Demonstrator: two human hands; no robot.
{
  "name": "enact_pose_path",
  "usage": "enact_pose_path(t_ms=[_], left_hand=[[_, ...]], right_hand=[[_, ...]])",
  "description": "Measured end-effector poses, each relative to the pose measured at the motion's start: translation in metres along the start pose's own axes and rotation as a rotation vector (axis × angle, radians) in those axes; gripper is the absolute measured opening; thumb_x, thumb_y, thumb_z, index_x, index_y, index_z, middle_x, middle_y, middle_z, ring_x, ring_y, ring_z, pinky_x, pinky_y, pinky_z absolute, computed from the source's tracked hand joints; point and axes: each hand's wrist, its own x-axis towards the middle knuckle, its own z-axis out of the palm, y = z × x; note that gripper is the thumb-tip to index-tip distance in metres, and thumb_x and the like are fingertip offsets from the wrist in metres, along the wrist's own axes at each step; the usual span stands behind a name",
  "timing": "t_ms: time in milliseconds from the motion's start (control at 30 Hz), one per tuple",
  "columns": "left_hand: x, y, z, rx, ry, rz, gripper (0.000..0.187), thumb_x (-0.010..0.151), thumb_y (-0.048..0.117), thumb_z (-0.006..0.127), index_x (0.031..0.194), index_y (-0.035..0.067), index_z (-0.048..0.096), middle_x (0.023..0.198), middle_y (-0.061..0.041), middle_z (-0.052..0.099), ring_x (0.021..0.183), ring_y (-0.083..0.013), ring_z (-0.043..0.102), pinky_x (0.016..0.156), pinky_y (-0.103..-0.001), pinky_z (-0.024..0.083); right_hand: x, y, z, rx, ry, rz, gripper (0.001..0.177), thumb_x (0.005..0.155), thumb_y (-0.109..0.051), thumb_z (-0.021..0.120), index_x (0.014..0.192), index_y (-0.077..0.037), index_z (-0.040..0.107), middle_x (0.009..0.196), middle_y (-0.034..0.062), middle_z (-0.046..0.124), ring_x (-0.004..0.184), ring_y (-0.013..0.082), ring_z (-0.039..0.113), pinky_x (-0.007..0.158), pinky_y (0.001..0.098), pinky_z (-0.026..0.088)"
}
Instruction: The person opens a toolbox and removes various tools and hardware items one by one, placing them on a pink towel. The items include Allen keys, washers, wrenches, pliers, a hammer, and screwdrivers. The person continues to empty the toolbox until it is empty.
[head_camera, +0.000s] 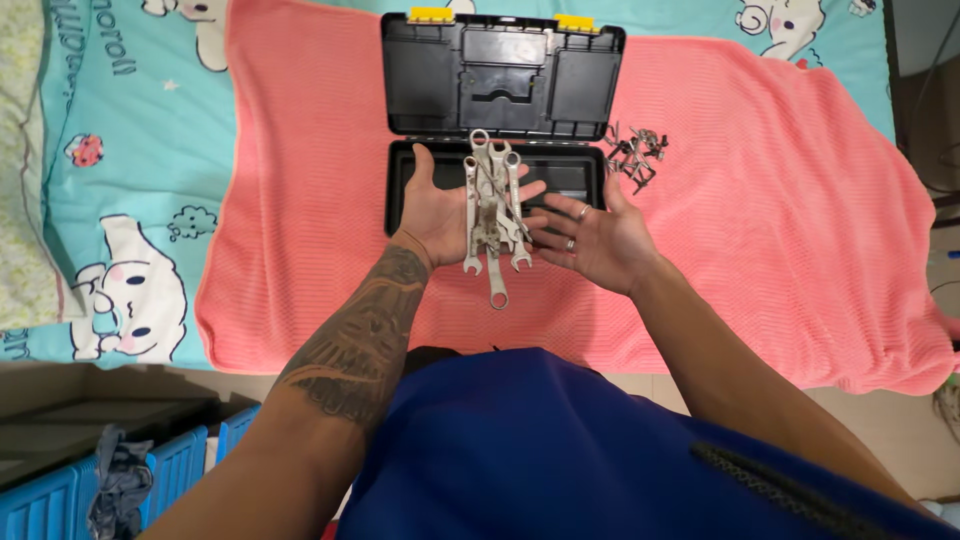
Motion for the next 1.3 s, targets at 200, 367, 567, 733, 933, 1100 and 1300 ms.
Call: enact_pose_path(t_ms=[200, 367, 567, 733, 933, 1100, 1300], left_hand=[[0.046, -0.015, 0.014, -0.003, -0.014, -0.085, 0.142, 0.07, 0.104, 0.026, 0.165, -0.001, 0.021, 0.167, -0.029, 0.028, 0.142, -0.0547, 0.043, 0.119, -0.067, 0.033], [0.107, -0.042, 0.02, 0.023, 0.088, -0.196, 0.137, 0.066, 0.102, 0.029, 0.155, -0.001, 0.037, 0.147, -0.033, 0.05, 0.128, -0.0529, 0.056, 0.113, -0.062, 0.041], [0.211, -0.107, -0.023, 0.337, 0.372, -0.227, 0.059, 0.1, 0.056, 0.042, 0.12, 0.004, 0.061, 0.108, -0.023, 0.069, 0.095, -0.0439, 0.07, 0.088, -0.059, 0.056], [0.294, -0.158, -0.095, 0.366, 0.389, -0.281, 0.025, 0.095, 0.015, 0.053, 0.111, -0.002, 0.062, 0.095, -0.018, 0.068, 0.085, -0.0357, 0.071, 0.077, -0.058, 0.063], [0.396, -0.177, -0.16, 0.629, 0.473, -0.219, 0.018, 0.086, 0.001, 0.063, 0.104, 0.001, 0.064, 0.084, -0.015, 0.07, 0.069, -0.0307, 0.071, 0.062, -0.053, 0.062], [0.457, -0.152, -0.182, 2.073, 0.967, 0.059, 0.068, 0.061, 0.043, 0.101, 0.101, -0.002, 0.07, 0.095, -0.02, 0.071, 0.087, -0.035, 0.071, 0.069, -0.043, 0.059], [0.452, -0.122, -0.197, 1.614, 0.708, -0.15, 0.017, 0.077, 0.004, 0.07, 0.093, -0.002, 0.074, 0.085, -0.018, 0.076, 0.078, -0.0297, 0.074, 0.065, -0.045, 0.057]], right_hand=[[-0.025, -0.027, -0.024, 0.213, -0.149, -0.096, 0.094, 0.094, -0.082, 0.016, 0.144, -0.008, 0.047, 0.138, 0.0166, 0.06, 0.117, 0.0337, 0.058, 0.109, 0.0592, 0.042], [-0.041, -0.046, -0.062, 0.252, -0.269, -0.147, 0.084, 0.103, -0.079, 0.025, 0.148, -0.011, 0.047, 0.12, 0.0126, 0.06, 0.095, 0.0235, 0.056, 0.092, 0.0538, 0.05], [-0.042, -0.061, -0.125, -0.262, 0.195, -0.1, 0.058, 0.1, -0.057, 0.036, 0.143, -0.021, 0.05, 0.113, -0.0001, 0.061, 0.092, 0.0158, 0.056, 0.086, 0.0462, 0.051], [-0.016, -0.061, -0.208, -0.305, 0.458, -0.047, 0.037, 0.103, -0.035, 0.055, 0.136, -0.021, 0.061, 0.097, -0.0009, 0.059, 0.08, 0.0162, 0.053, 0.073, 0.0389, 0.05], [0.036, -0.083, -0.322, -0.057, 0.492, -0.109, 0.023, 0.098, -0.023, 0.059, 0.121, -0.019, 0.063, 0.097, 0.003, 0.063, 0.08, 0.0192, 0.059, 0.068, 0.0375, 0.051], [0.085, -0.116, -0.379, 0.004, 0.468, -0.103, 0.013, 0.098, -0.015, 0.062, 0.11, -0.011, 0.067, 0.103, 0.0063, 0.064, 0.09, 0.0217, 0.065, 0.075, 0.0453, 0.061], [0.099, -0.13, -0.389, -0.181, 0.637, -0.22, 0.026, 0.093, -0.005, 0.064, 0.116, -0.015, 0.068, 0.102, 0.0048, 0.071, 0.088, 0.0187, 0.067, 0.07, 0.0434, 0.053]])
